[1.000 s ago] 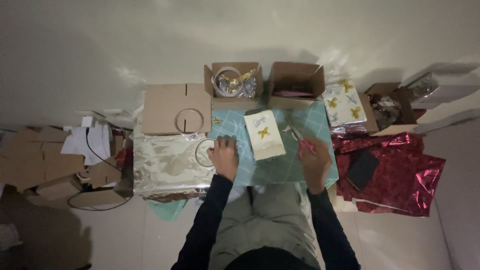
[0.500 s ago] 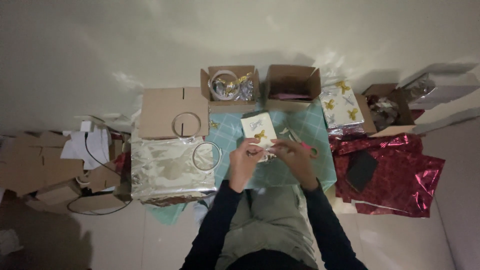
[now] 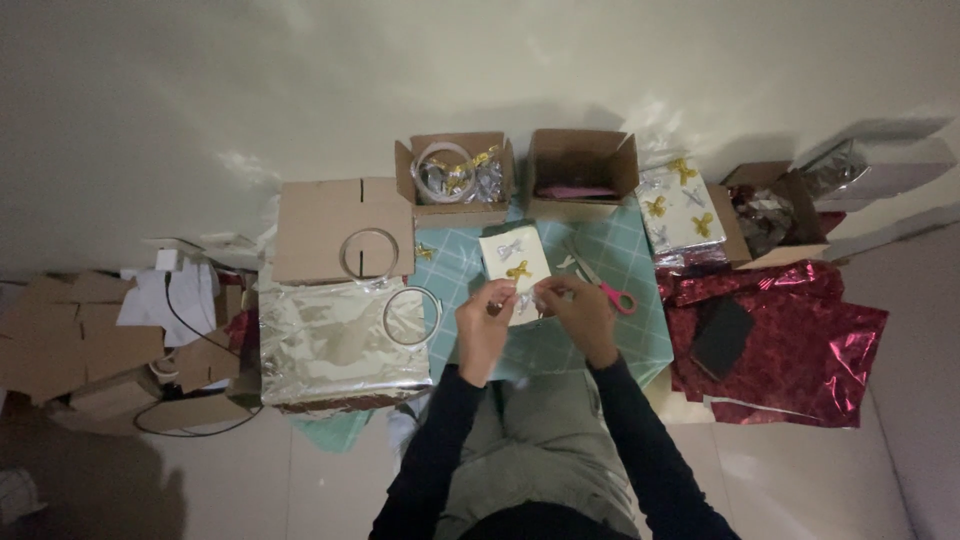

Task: The person decorates a small gift box by hand by applying small bow stickers to the lid. They handle a roll of tape, use scissors to cut adhesive pieces, and carefully position the bows on the box.

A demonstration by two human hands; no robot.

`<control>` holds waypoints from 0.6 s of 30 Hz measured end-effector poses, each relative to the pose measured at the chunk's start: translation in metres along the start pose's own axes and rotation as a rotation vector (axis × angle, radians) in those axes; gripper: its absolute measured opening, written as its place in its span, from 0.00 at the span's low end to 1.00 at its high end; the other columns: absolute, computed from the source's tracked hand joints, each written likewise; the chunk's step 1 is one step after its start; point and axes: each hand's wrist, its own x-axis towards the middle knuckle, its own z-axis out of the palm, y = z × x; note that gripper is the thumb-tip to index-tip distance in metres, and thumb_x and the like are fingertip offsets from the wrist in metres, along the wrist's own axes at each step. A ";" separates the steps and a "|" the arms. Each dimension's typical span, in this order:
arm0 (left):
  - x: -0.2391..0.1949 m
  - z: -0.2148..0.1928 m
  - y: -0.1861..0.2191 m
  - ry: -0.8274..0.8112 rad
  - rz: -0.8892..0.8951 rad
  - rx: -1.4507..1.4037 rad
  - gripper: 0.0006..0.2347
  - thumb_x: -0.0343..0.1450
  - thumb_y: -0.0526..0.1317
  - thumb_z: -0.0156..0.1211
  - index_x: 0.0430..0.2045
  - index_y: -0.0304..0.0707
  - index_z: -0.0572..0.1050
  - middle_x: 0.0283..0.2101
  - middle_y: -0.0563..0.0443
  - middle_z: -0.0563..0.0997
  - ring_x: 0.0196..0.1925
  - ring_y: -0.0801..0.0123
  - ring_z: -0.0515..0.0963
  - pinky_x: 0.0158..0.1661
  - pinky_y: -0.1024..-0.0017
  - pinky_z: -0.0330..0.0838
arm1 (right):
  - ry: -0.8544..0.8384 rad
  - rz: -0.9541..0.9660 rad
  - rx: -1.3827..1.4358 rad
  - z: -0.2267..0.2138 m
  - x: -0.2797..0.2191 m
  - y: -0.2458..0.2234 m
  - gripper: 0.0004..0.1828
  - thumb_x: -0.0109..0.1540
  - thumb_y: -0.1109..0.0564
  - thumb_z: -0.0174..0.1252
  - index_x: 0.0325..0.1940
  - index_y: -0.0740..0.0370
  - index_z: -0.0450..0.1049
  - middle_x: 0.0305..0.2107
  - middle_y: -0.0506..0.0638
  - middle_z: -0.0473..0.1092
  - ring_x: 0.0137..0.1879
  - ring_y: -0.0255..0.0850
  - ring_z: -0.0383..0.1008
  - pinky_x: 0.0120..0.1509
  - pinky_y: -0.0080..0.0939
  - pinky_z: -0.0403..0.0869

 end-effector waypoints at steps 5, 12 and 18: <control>-0.001 -0.001 0.002 0.014 0.057 -0.011 0.12 0.66 0.27 0.70 0.40 0.39 0.80 0.34 0.46 0.85 0.36 0.64 0.83 0.38 0.68 0.78 | 0.037 -0.102 0.057 0.002 0.002 -0.006 0.08 0.62 0.54 0.65 0.42 0.58 0.83 0.35 0.55 0.79 0.44 0.47 0.78 0.53 0.47 0.70; -0.001 -0.003 0.013 -0.061 0.089 0.042 0.09 0.66 0.27 0.68 0.38 0.37 0.79 0.34 0.44 0.84 0.36 0.60 0.84 0.35 0.68 0.79 | 0.035 -0.151 0.019 0.005 0.005 0.002 0.06 0.63 0.54 0.65 0.41 0.57 0.83 0.33 0.54 0.80 0.43 0.47 0.79 0.52 0.46 0.71; -0.001 -0.004 0.004 -0.161 0.318 0.226 0.07 0.66 0.26 0.66 0.34 0.34 0.79 0.33 0.44 0.83 0.37 0.54 0.83 0.34 0.67 0.78 | 0.023 -0.119 0.022 0.013 0.007 0.013 0.07 0.62 0.56 0.64 0.42 0.59 0.81 0.33 0.54 0.78 0.40 0.47 0.77 0.47 0.45 0.73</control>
